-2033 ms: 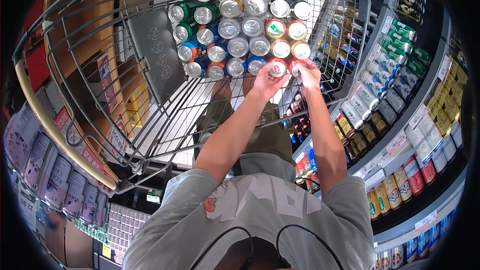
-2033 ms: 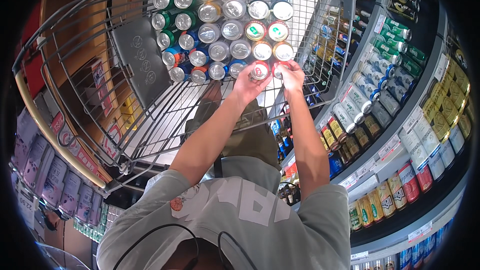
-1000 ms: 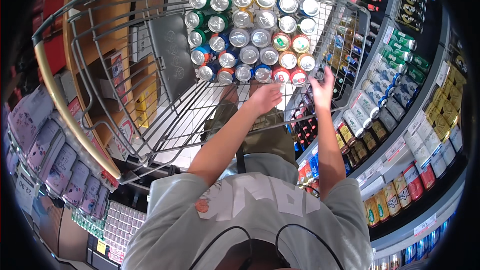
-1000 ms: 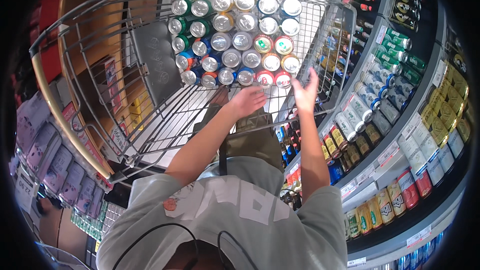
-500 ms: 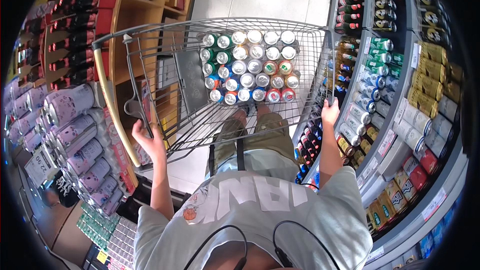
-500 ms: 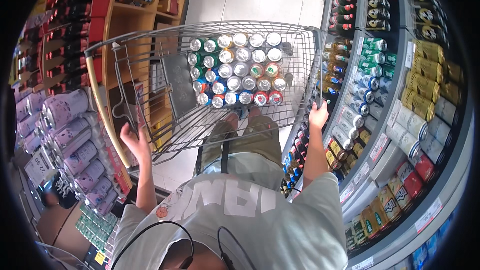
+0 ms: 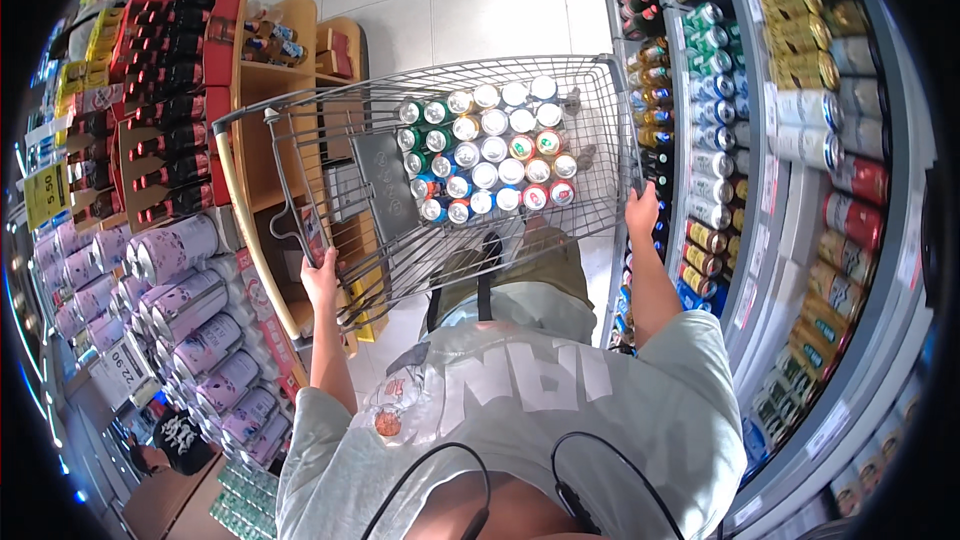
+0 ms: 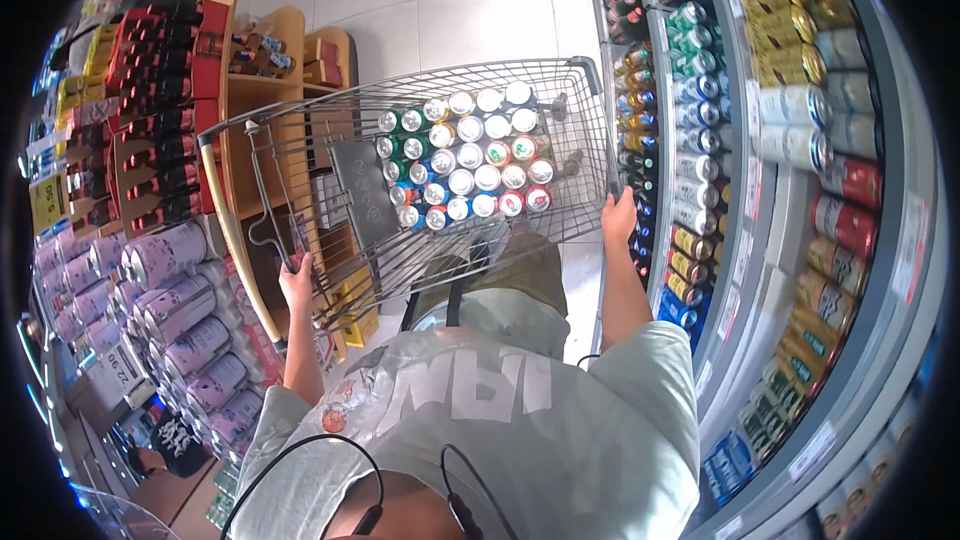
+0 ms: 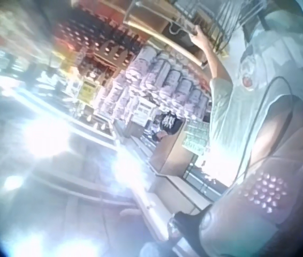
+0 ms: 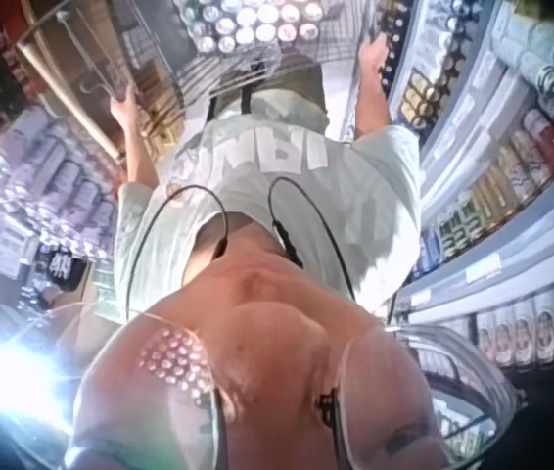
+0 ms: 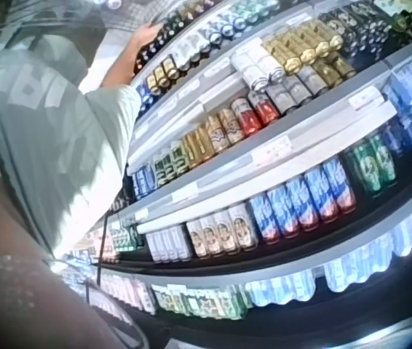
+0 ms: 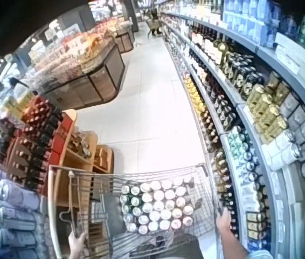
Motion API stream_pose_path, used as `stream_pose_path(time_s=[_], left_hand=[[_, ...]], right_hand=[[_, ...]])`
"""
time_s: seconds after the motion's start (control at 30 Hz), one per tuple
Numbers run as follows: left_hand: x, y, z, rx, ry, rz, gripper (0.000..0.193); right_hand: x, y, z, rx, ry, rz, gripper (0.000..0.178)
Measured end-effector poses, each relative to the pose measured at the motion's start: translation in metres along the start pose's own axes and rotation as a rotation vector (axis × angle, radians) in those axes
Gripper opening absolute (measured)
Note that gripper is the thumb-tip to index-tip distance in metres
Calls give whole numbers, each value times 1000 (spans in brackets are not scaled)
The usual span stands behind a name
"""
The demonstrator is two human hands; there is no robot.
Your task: The person repeatedly picks up beverage cans from a refrigerated shelf and places them into a shopping cart. They then rearrange the cans in the cart to fit more items.
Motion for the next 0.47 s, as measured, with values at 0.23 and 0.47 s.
stream_pose_path(time_s=[0.23,0.47], left_hand=[[-17,-40,12,109,-133,-203,29],[-22,-44,3,94,-209,-396,34]], right_hand=[[60,31,18,85,-67,-189,44],[172,51,60,-32,-92,-211,85]])
Point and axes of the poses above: each hand's wrist, its own x-axis away from the middle knuckle, its own z-axis out of the back of the hand, y = z × x, the point moved 1 cm from there along -x, towards the middle knuckle, and after that the axes turned 13 degrees about y, right-handed, at the moved point
